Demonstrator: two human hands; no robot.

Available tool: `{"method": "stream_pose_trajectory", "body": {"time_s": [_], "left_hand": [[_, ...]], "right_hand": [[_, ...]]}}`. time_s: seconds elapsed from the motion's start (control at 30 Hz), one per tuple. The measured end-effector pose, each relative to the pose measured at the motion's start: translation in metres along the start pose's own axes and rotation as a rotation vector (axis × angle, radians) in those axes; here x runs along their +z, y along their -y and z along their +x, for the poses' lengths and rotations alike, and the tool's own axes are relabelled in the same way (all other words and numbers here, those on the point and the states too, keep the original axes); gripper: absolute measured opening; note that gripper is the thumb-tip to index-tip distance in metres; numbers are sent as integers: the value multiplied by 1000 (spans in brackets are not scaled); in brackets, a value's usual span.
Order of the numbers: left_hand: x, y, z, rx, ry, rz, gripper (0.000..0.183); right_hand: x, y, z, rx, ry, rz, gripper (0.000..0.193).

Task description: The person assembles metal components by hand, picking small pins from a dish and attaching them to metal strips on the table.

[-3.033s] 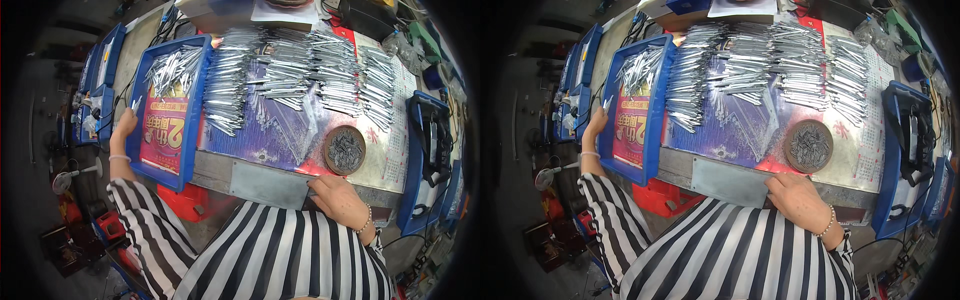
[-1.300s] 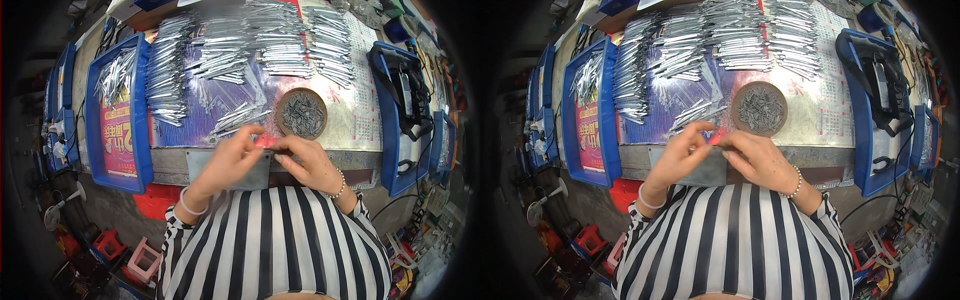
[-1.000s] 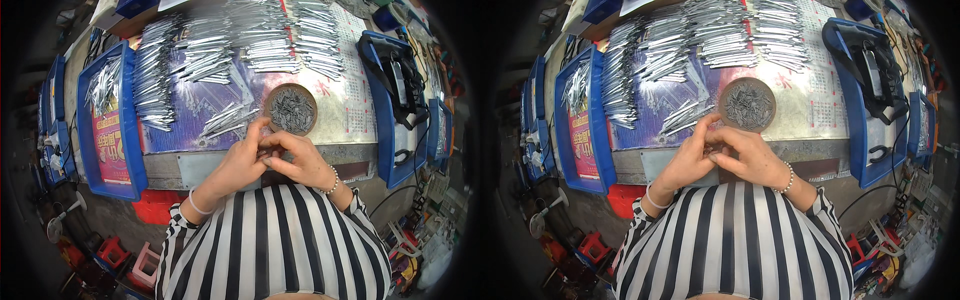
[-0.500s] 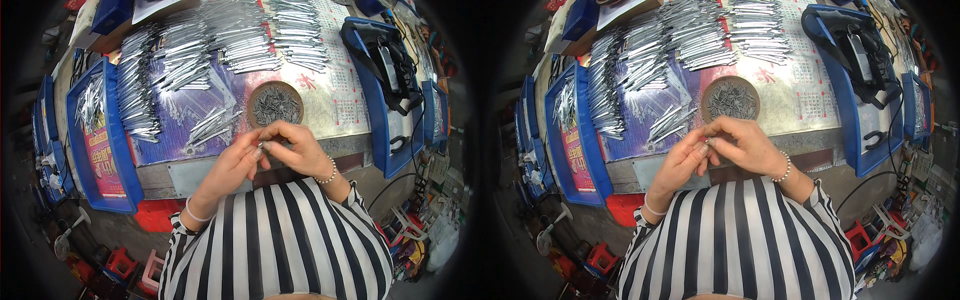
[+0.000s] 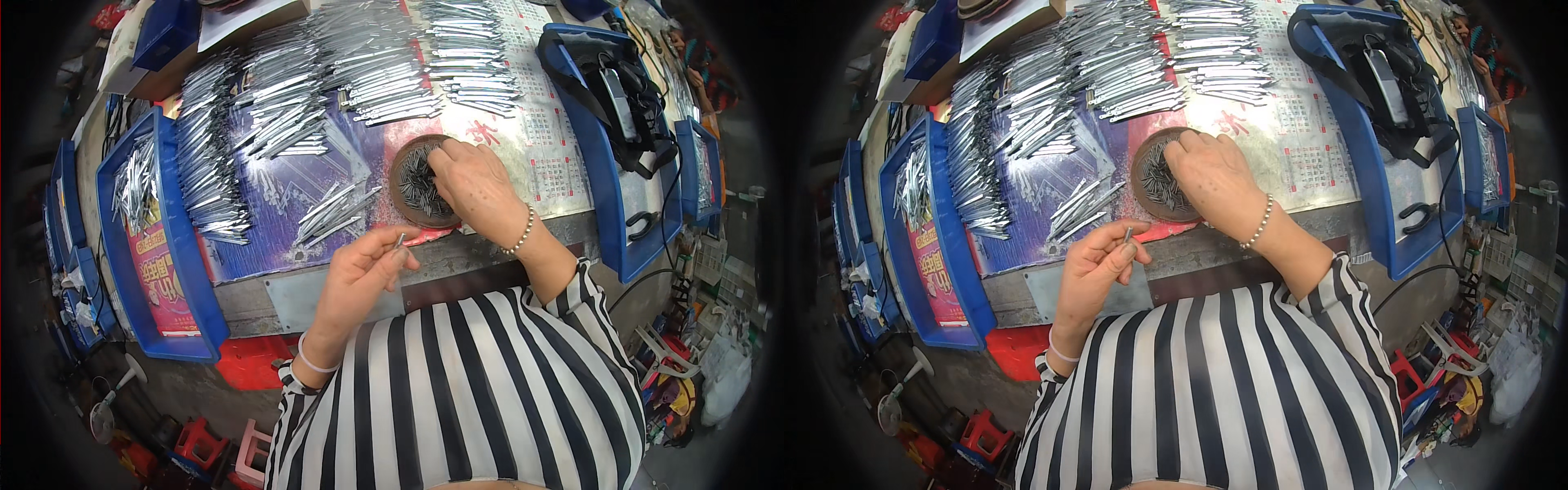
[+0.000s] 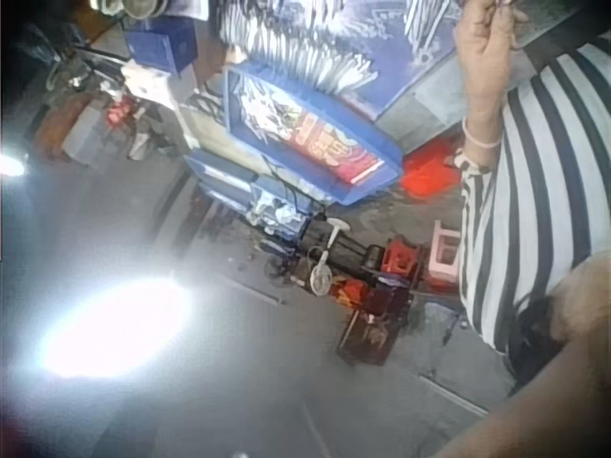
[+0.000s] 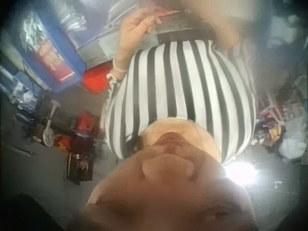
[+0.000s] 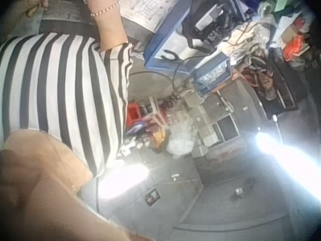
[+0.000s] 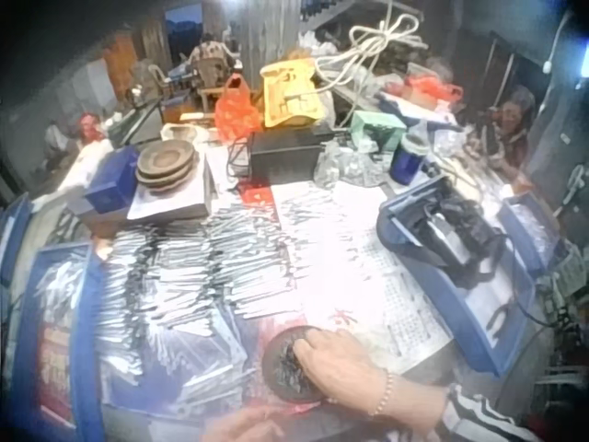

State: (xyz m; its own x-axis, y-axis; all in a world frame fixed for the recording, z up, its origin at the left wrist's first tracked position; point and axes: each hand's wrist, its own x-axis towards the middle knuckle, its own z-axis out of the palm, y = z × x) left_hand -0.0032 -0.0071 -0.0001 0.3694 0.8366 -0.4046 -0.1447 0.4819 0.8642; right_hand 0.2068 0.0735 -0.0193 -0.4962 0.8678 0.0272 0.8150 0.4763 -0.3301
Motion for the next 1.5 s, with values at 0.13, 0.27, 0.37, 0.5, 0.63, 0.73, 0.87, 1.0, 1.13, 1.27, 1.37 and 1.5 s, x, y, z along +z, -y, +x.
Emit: {"method": "stream_pose_trajectory", "body": {"time_s": [0.13,0.27,0.37,0.5,0.63,0.73,0.87,1.0,1.13,1.27,1.37,1.5], "left_hand": [[-4,2,-1,-6,-25,-18,31],[-5,1,1,32,-7,10,31],[-3,0,4,43,1,-9,31],[0,-1,5,50,-8,-17,31],[4,-2,8,41,32,-28,32],[7,-5,8,39,35,-16,32],[8,-2,9,32,25,-72,26],[8,2,9,34,8,-70,20],[9,3,9,49,-3,-45,19],[11,5,10,66,-11,-54,16],[11,7,9,92,-10,-16,15],[11,10,10,133,2,72,14]], "right_hand": [[6,-3,3,-2,2,33,17],[6,-7,0,33,-5,144,14],[0,-7,-2,96,4,313,12],[-10,-2,-2,274,103,714,11],[0,-11,-9,340,95,1036,10],[-5,-7,-10,437,112,1394,6],[-7,-2,-14,546,106,1489,9],[-5,0,-17,587,90,1667,10],[-7,6,-21,601,83,1756,10],[-12,13,-27,532,125,1809,17],[-13,22,-30,475,122,1709,11],[-12,26,-32,412,174,1806,11]]}}
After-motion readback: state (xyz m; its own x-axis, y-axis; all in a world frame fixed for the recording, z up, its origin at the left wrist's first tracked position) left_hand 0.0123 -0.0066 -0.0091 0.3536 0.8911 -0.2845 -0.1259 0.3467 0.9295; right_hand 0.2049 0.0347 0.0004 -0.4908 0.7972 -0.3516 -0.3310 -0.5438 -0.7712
